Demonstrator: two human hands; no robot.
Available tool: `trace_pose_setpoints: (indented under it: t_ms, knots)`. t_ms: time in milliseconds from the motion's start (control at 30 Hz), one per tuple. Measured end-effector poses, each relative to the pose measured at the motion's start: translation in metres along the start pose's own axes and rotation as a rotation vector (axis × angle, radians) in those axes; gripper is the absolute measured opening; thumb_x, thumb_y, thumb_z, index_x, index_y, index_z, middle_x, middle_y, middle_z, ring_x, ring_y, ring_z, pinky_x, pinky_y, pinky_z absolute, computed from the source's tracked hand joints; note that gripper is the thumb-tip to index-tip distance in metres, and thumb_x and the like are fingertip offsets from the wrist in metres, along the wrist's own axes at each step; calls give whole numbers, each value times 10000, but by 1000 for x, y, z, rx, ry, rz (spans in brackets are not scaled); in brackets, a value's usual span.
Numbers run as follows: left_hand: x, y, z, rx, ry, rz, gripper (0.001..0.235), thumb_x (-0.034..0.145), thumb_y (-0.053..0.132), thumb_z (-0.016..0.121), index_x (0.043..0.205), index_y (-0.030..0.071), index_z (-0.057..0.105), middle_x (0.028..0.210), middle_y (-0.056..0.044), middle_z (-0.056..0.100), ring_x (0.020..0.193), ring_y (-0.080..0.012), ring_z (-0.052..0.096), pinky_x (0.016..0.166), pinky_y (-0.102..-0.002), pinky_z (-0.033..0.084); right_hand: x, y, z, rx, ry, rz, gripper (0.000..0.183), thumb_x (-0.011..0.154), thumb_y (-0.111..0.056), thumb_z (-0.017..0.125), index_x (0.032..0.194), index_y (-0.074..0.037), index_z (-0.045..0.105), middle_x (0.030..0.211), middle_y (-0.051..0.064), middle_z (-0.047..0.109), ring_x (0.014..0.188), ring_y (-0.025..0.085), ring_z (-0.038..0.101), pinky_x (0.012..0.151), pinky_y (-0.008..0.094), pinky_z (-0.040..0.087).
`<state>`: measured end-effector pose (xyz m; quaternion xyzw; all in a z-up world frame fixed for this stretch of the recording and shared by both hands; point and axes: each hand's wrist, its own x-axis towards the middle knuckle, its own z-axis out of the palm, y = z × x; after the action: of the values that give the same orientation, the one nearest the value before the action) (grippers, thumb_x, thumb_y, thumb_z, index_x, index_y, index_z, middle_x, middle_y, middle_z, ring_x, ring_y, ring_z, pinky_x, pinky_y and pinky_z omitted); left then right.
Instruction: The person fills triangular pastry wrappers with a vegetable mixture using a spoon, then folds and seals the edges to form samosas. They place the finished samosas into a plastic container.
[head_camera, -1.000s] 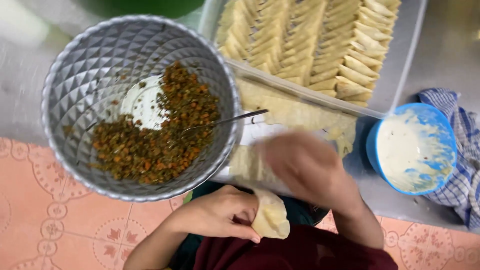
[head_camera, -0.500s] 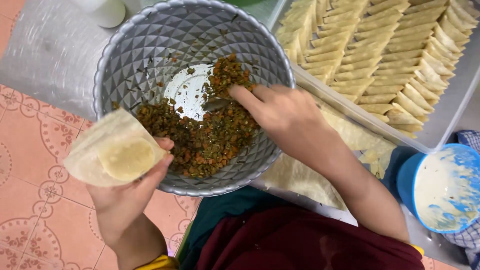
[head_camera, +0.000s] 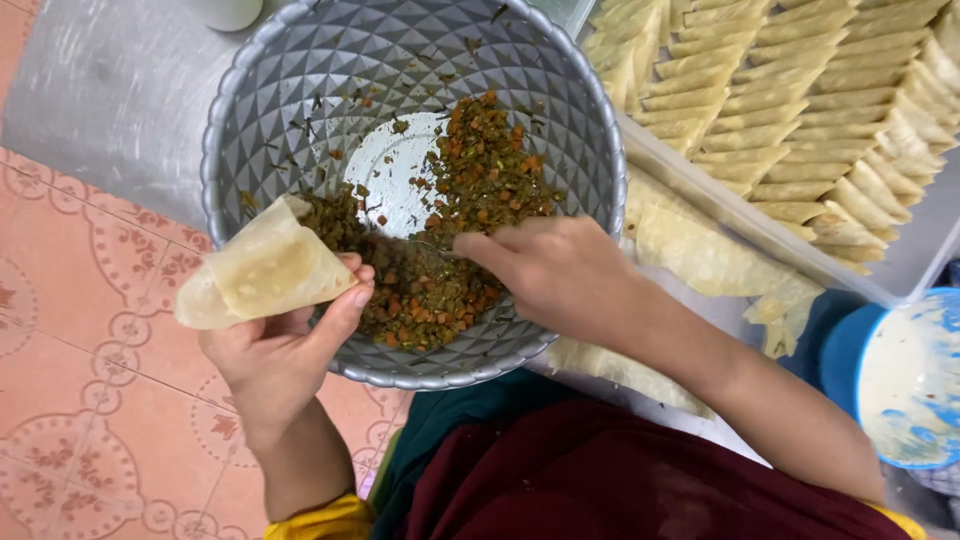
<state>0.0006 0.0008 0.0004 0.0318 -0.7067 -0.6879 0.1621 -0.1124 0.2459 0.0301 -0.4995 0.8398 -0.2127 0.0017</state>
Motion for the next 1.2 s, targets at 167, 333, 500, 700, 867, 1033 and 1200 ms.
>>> trace_pose_setpoints:
  t_ms: [167,333,500,700,867,1033,1200]
  knots:
    - [-5,2,8,-78,197,-120,539,794,-214,745,1263,-194,479,1017,-298,655,935,-327,706,957,-446,666,-14,-8,-12,5,-7,64,492,775,186,471,1133,-74,689,650,27,688,498,193,628,370,338,402]
    - [-5,10,15,-133,110,-14,740,776,-265,709,1408,-128,350,1268,-378,528,959,-362,668,942,-499,666,-14,-2,-13,168,-28,160,296,930,113,537,1082,-90,689,532,2,577,386,128,482,344,300,328]
    - [-17,-10,4,-146,112,-45,792,739,-271,752,1417,-68,398,1054,-294,607,964,-354,690,988,-563,690,-10,-6,6,51,-80,104,482,712,128,547,1122,-96,664,651,39,629,554,302,626,364,471,419]
    - [-6,-1,4,-160,12,-15,765,784,-262,730,1437,-76,377,1041,-292,618,999,-338,684,1011,-503,678,-11,6,-16,297,13,128,235,926,128,629,1028,-78,680,622,25,671,429,108,578,320,235,349]
    - [17,18,10,598,-163,266,454,825,15,899,1208,-89,678,1225,-252,720,1097,-342,736,1042,-386,595,-19,-9,-77,204,166,219,67,1050,-41,621,1068,-11,679,977,83,740,603,176,581,582,316,457]
    - [30,38,45,543,-431,284,313,955,29,691,1211,-114,583,1111,-230,689,819,-260,730,790,-302,649,-40,-46,-99,74,309,341,106,999,34,688,1077,-38,694,955,94,768,728,183,717,672,311,535]
    - [12,29,60,411,-378,54,595,762,204,912,1234,0,613,1106,-114,784,1008,-234,786,945,-326,619,-57,-60,-72,-196,449,99,214,1007,87,496,1004,13,696,987,189,784,746,274,743,642,369,586]
